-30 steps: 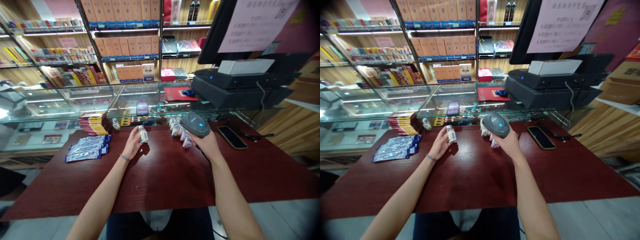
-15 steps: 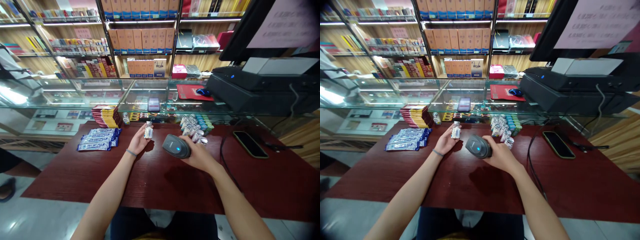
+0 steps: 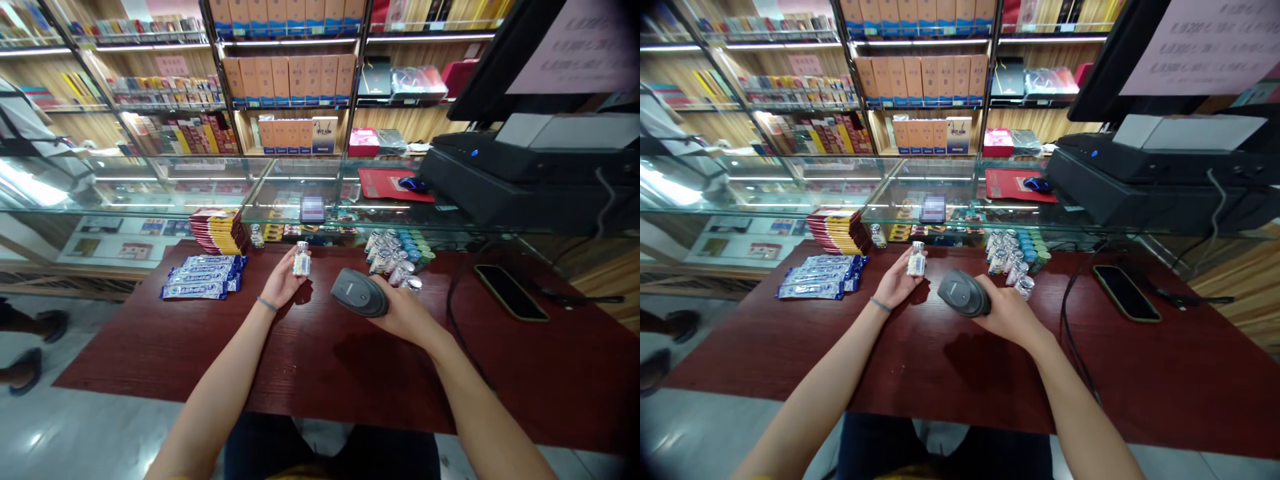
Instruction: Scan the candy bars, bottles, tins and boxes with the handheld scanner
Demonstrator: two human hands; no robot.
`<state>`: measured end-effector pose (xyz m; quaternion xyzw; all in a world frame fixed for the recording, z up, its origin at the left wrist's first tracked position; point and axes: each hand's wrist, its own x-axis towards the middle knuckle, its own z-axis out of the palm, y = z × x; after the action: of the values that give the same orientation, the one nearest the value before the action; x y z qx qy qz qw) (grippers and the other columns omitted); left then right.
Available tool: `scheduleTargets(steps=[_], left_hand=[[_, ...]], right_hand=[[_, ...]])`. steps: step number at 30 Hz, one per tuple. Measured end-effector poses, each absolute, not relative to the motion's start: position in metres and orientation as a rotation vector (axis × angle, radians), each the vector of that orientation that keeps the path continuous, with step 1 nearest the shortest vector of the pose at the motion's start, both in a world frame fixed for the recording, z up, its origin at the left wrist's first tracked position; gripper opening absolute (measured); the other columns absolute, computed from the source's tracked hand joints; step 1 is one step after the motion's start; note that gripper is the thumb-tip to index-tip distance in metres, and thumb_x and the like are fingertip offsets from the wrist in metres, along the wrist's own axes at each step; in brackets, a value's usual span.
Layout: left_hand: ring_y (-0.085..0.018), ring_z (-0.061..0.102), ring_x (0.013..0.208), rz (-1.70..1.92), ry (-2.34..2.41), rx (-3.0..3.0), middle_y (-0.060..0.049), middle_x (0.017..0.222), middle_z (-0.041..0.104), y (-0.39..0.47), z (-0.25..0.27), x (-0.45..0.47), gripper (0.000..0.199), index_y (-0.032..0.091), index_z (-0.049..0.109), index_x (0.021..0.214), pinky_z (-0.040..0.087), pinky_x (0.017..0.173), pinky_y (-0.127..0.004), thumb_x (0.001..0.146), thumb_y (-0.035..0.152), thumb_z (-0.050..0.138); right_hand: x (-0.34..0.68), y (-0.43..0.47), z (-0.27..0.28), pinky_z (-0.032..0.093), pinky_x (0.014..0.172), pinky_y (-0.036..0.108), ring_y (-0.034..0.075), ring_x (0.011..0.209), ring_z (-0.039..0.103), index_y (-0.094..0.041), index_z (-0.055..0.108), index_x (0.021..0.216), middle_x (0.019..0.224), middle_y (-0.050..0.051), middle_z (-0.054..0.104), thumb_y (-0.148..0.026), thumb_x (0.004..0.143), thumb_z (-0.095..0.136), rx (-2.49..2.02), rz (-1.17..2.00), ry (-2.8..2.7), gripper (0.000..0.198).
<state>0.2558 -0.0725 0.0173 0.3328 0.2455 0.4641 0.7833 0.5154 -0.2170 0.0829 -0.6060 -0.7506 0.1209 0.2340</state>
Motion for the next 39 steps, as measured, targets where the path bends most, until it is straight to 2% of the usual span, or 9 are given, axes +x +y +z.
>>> scheduleTargets(steps=[3,7,11,15,19,23,30,39], left_hand=[[-0.018,0.07,0.103,1.053,0.555,0.7,-0.007,0.132,0.068,-0.072,0.019,0.255,0.052,0.033,0.053,0.142,0.056,0.08,-0.029,0.092,0.034,0.068],[-0.017,0.069,0.101,1.172,0.635,0.755,-0.005,0.127,0.068,-0.064,0.021,0.247,0.059,0.035,0.05,0.141,0.058,0.086,-0.034,0.087,0.033,0.075],[-0.018,0.068,0.1,1.404,0.824,0.916,-0.004,0.12,0.068,-0.051,0.022,0.227,0.062,0.031,0.05,0.136,0.058,0.09,-0.037,0.08,0.031,0.079],[-0.019,0.068,0.102,1.625,1.183,1.38,-0.007,0.119,0.067,-0.042,0.019,0.201,0.054,0.024,0.053,0.13,0.053,0.097,-0.035,0.08,0.025,0.074],[-0.024,0.066,0.109,1.572,1.471,1.765,-0.01,0.122,0.067,-0.039,0.013,0.188,0.045,0.022,0.057,0.128,0.049,0.103,-0.04,0.084,0.019,0.066],[-0.03,0.064,0.112,1.481,1.586,1.92,-0.013,0.117,0.069,-0.036,0.006,0.185,0.044,0.02,0.06,0.125,0.046,0.107,-0.047,0.081,0.013,0.065],[-0.029,0.059,0.125,1.558,1.618,1.914,-0.017,0.129,0.063,-0.024,0.0,0.188,0.046,0.018,0.059,0.128,0.043,0.113,-0.047,0.084,0.007,0.058],[-0.03,0.058,0.128,1.383,1.819,1.929,-0.018,0.133,0.062,-0.006,0.005,0.188,0.049,0.015,0.053,0.136,0.045,0.113,-0.045,0.087,0.008,0.055]], right_hand=[[0.518,-0.215,0.079,0.047,0.062,0.03,0.033,0.081,0.078,-0.026,0.059,0.118,0.087,0.006,0.079,-0.031,0.077,0.067,-1.67,0.357,-2.033,0.042],[0.523,-0.213,0.073,0.048,0.059,0.03,0.032,0.075,0.077,-0.025,0.059,0.12,0.085,0.006,0.078,-0.032,0.075,0.068,-1.696,0.356,-1.991,0.046],[0.526,-0.211,0.068,0.049,0.059,0.03,0.031,0.073,0.077,-0.027,0.062,0.119,0.081,0.004,0.078,-0.031,0.073,0.07,-1.681,0.315,-1.98,0.047],[0.528,-0.209,0.062,0.051,0.061,0.031,0.031,0.078,0.078,-0.026,0.061,0.126,0.084,0.006,0.079,-0.034,0.075,0.07,-1.652,0.315,-1.97,0.053],[0.53,-0.209,0.061,0.053,0.064,0.032,0.032,0.081,0.078,-0.027,0.06,0.127,0.086,0.005,0.079,-0.035,0.075,0.071,-1.636,0.34,-1.982,0.054],[0.532,-0.209,0.062,0.054,0.062,0.033,0.033,0.08,0.078,-0.025,0.06,0.126,0.087,0.006,0.08,-0.035,0.075,0.07,-1.651,0.353,-1.984,0.053],[0.534,-0.209,0.06,0.058,0.071,0.036,0.034,0.089,0.078,-0.024,0.059,0.132,0.095,0.008,0.08,-0.036,0.075,0.072,-1.633,0.368,-1.96,0.06],[0.534,-0.21,0.06,0.058,0.073,0.035,0.033,0.096,0.077,-0.023,0.057,0.133,0.099,0.009,0.079,-0.037,0.082,0.066,-1.578,0.379,-2.0,0.054]])
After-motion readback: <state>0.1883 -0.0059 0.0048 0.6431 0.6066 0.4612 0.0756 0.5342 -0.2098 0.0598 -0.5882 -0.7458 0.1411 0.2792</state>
